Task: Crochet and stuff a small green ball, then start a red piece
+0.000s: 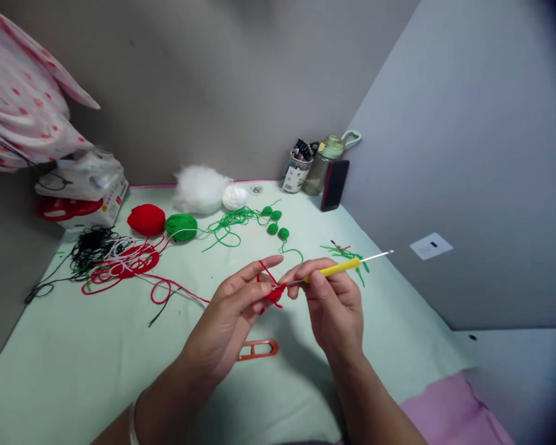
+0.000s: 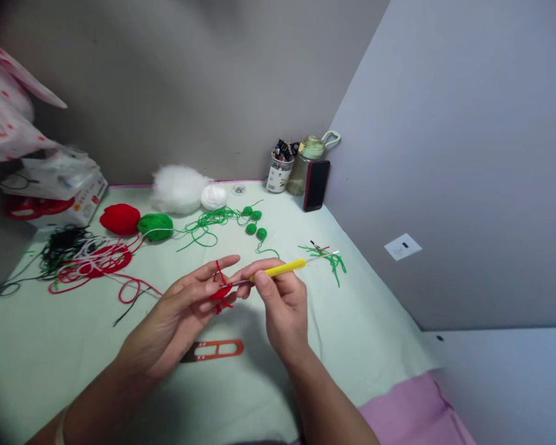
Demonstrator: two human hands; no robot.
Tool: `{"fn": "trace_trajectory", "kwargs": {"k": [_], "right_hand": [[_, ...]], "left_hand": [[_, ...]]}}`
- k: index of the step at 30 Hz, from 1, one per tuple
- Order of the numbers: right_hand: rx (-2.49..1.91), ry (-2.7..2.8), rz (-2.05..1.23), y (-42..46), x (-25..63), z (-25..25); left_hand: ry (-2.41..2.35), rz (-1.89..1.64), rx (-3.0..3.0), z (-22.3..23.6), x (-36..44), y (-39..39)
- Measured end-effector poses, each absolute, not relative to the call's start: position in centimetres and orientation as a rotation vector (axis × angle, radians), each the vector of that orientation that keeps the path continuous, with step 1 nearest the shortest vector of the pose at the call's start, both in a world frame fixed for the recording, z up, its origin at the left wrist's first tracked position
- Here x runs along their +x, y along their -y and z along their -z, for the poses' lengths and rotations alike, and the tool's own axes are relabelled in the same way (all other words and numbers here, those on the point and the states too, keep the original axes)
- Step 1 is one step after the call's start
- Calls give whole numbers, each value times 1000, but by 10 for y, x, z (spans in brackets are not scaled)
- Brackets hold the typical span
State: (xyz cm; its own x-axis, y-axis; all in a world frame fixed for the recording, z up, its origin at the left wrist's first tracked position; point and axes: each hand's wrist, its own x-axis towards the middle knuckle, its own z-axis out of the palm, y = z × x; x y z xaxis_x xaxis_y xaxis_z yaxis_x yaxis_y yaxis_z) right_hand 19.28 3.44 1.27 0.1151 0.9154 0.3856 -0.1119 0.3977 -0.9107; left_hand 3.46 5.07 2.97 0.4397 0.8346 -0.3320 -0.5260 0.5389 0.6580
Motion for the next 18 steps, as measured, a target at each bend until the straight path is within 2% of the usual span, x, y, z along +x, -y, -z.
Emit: {"fn": "trace_trajectory", "kwargs": {"k": [2,6,8,10,15,18], "right_hand": [[-890,1294,-789,-31,192,-12],[-1011,1730,-174,-23,190,-7],[-1010,1832,22,-22,190,-5],[-991,1758,-42,-24,190,-5],[-858,1249,-655,-33,192,-10],[-859,1221,-775,-36,190,-12]], "left_hand": [[-735,-939,541,-29,36,-50],[-781,-1055,580,-24,41,-46],[-738,-1015,536,-22,43,-46],[-689,-951,468,-21,42,-47],[-704,-963,447,-24,40,-49],[-751,-1009,535,-23,42,-46]]}}
